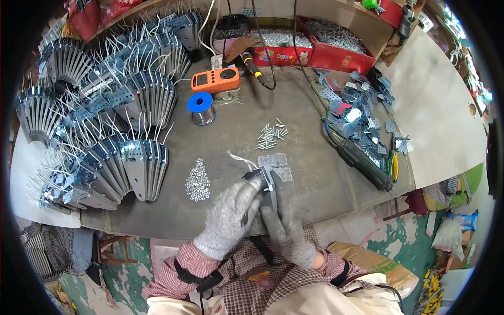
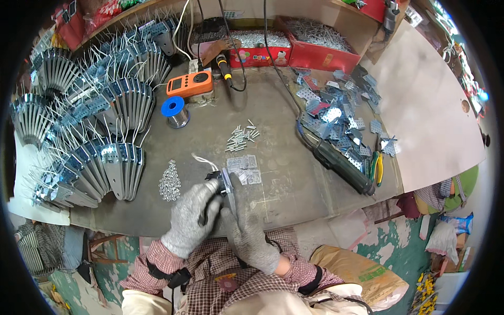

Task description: Assembling small metal bracket components using a power screwdriver.

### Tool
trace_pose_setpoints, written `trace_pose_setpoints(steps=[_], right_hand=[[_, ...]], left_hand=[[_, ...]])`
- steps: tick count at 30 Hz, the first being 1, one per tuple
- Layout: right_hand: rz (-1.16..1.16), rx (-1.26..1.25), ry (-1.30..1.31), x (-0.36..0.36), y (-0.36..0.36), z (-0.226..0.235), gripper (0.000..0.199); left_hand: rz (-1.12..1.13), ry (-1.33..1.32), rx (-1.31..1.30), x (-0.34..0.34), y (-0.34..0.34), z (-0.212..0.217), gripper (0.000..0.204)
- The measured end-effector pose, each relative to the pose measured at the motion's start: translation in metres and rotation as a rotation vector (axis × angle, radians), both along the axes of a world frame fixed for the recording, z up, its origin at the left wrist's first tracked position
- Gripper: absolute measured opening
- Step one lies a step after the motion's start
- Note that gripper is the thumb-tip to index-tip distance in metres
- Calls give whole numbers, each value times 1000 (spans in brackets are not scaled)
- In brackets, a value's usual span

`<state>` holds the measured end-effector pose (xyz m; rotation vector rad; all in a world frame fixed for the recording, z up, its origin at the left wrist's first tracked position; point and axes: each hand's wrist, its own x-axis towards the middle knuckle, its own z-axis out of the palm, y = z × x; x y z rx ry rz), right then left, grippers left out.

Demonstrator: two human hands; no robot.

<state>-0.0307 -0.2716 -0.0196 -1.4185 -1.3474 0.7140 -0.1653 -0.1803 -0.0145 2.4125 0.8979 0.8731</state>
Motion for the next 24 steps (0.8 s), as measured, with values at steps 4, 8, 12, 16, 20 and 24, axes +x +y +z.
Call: trace_pose_setpoints(steps=[4,8,12,16,20,24], right_hand=[[-3,-38,39,-2,-1,-14,66],[41,-142,-88,-2,-1,-11,66],[77,-232,18,-1,-5,-11,68],[92,-223,78,-7,-7,-18,70],[129,-167,350,-13,-12,-39,78],[206,-308,349,-10,-12,-17,90]], left_hand=[[-47,38,-44,-10,-26,-17,55],[-73,40,-49,-12,-24,-33,55],[-82,58,-80,-17,-15,-32,46],[12,-68,-464,-18,-17,-42,45],[-55,-168,-552,-21,-26,-40,56],[-76,-126,-375,-24,-33,-39,74]])
